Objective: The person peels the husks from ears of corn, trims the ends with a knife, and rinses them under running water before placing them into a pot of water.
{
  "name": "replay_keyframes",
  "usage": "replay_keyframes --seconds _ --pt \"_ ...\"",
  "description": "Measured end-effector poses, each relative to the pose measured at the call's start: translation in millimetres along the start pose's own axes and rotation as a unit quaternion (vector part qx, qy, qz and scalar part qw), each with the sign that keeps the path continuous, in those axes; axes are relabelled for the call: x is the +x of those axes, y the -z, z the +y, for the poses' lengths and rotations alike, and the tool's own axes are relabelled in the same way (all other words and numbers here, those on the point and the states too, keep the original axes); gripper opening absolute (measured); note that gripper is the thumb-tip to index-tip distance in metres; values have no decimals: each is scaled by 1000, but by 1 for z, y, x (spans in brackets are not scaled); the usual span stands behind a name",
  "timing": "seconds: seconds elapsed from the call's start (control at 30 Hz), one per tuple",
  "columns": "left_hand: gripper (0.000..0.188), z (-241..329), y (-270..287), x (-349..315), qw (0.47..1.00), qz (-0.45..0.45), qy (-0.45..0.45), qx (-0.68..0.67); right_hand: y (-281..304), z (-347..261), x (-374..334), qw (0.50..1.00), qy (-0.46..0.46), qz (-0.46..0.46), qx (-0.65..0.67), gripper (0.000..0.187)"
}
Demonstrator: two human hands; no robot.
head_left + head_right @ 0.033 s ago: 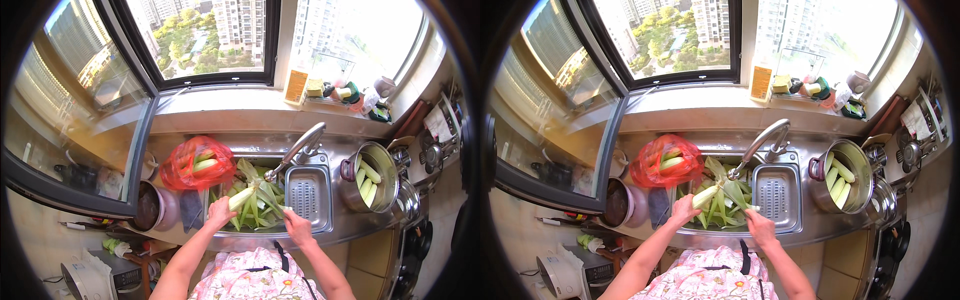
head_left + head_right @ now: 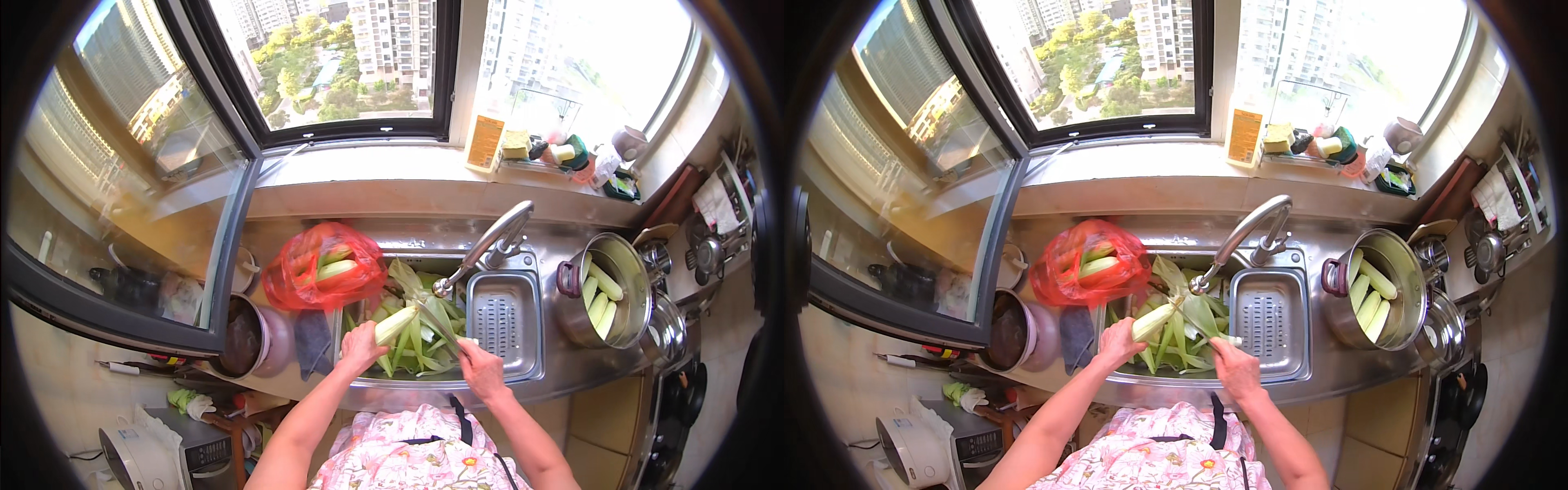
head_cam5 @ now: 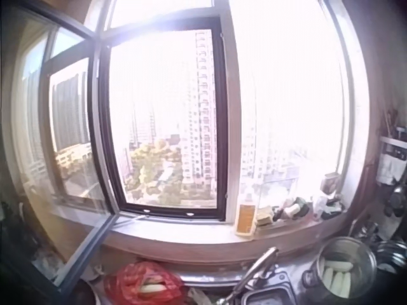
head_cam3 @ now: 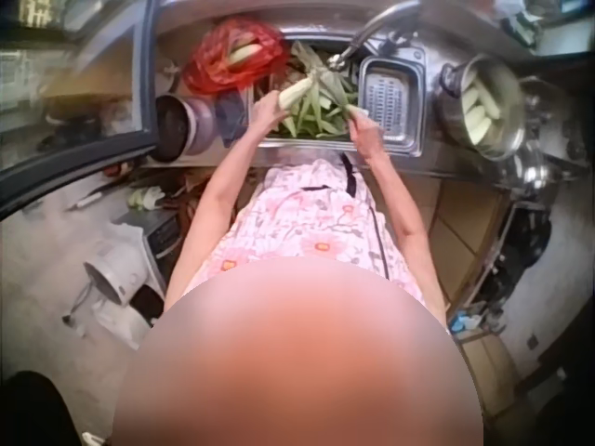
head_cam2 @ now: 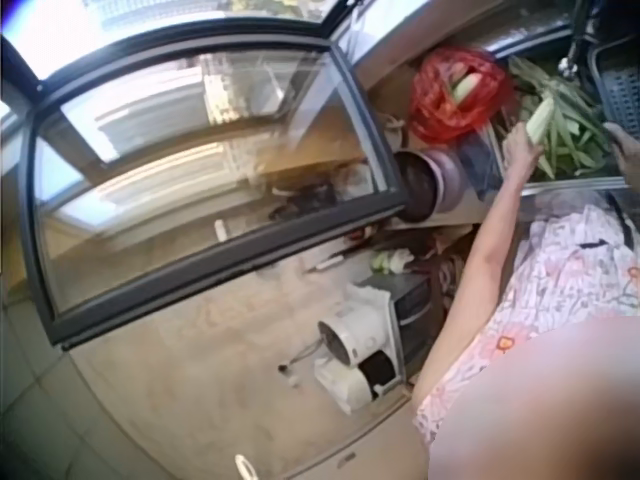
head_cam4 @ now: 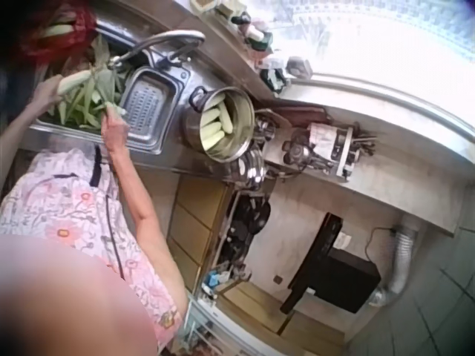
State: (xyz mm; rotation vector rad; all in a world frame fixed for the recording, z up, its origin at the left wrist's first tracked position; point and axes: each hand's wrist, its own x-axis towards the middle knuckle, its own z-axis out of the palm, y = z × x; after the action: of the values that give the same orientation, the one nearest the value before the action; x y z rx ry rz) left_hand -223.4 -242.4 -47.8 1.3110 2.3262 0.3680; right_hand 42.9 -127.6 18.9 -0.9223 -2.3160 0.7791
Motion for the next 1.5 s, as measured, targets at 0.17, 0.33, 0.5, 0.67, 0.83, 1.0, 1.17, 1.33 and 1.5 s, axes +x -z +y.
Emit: replay_keyframes --seconds 0.17,0.33,0.5,0.67,0.83,1.0,1.17,1.33,1.5 --pt "49 -6 -1 -6 999 -4 25 -22 -29 -22 15 999 40 -8 -7 18" --pt "57 -7 -10 -10 990 -107 74 -48 -98 35 -3 962 -80 -206 -161 15" --pt "68 -26 -38 9 960 -159 148 -177 -118 27 11 960 -170 -190 -113 19" --pt "56 -33 -44 17 821 -244 235 -460 -102 20 28 974 -115 -157 -113 18" --pt "44 -38 -20 19 716 -304 281 -563 -64 -8 41 998 15 53 -14 20" --pt "47 -22 -21 16 761 -294 224 -534 -81 29 24 985 -7 -115 -127 15" --pt "67 14 -22 6 856 -260 106 -434 -117 77 14 932 -173 -254 -191 19" --pt "92 2 -24 14 790 -291 194 -503 -82 37 34 962 -149 -172 -154 19" --pt "50 -22 -19 17 656 -291 263 -645 -48 -2 39 993 -66 -58 -78 18"
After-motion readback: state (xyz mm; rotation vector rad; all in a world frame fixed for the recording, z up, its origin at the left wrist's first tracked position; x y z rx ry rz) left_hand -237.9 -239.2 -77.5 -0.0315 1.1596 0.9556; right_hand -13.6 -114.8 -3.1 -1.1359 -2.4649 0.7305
